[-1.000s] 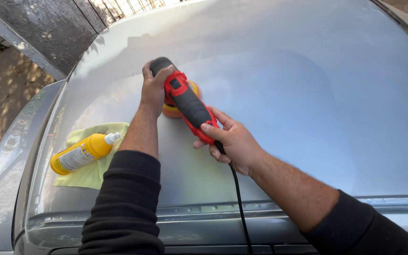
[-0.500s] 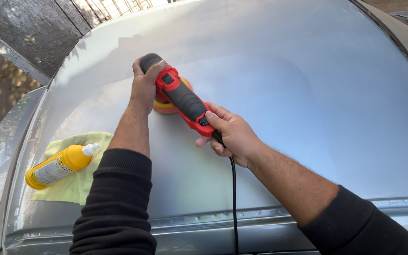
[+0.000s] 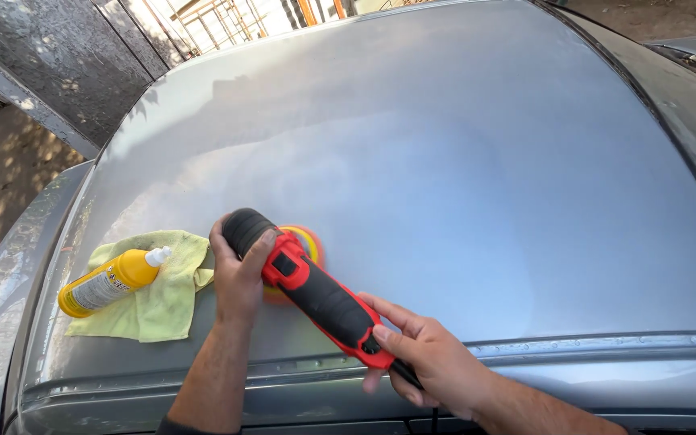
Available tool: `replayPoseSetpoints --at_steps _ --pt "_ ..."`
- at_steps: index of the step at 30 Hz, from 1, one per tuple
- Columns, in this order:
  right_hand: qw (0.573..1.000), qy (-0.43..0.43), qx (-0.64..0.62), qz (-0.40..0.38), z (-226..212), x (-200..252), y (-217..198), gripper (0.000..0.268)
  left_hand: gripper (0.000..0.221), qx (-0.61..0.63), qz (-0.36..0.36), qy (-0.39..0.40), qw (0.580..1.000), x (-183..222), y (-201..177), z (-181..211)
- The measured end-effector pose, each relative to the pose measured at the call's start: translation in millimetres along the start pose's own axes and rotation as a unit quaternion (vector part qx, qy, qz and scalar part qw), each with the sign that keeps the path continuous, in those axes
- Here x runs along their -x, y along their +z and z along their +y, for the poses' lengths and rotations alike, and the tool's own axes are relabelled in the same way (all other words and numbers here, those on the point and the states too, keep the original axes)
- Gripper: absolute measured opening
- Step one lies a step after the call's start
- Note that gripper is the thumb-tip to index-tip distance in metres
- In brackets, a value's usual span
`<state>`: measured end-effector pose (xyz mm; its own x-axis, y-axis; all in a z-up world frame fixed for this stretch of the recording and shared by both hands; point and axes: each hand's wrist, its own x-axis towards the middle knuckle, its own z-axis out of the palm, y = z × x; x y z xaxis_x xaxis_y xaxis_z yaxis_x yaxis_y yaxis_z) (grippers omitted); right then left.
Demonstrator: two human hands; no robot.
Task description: Polishing the roof of a silver car using an electric polisher and a microfibre cloth.
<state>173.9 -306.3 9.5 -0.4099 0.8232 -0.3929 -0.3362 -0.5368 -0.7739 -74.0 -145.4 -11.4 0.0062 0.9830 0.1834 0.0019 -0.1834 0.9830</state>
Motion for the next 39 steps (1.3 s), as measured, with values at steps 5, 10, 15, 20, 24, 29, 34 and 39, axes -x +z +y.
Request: replayPoseSetpoints --at_steps 5,10,15,20,24,29,34,39 --pt "0.995 0.039 -0.048 -0.076 44 26 -29 0.063 0.086 -0.049 0.054 0.0 0.997 64 9 14" --pt "0.977 0.127 -0.161 0.063 9 53 -12 0.062 0.09 -0.054 0.063 -0.04 0.996 94 28 18" --pt "0.969 0.172 -0.151 0.096 20 60 -34 0.06 0.092 -0.037 0.043 -0.046 0.997 81 39 6" --pt "0.999 0.047 0.023 0.01 -2 37 -36 0.064 0.093 0.014 -0.02 -0.009 1.0 24 47 0" --pt "0.999 0.011 0.03 0.033 -22 11 -37 0.066 0.093 0.023 -0.039 -0.032 0.998 -24 63 3" --pt "0.997 -0.034 0.012 0.062 -48 -31 -45 0.058 0.095 0.034 -0.047 -0.052 0.997 -83 78 2" --pt "0.994 -0.068 0.024 0.084 -72 -60 -45 0.056 0.091 0.038 -0.056 -0.048 0.997 -138 93 -11" --pt "0.991 -0.081 0.004 0.104 -87 -83 -49 0.056 0.09 0.045 -0.07 -0.059 0.995 -172 109 -10"
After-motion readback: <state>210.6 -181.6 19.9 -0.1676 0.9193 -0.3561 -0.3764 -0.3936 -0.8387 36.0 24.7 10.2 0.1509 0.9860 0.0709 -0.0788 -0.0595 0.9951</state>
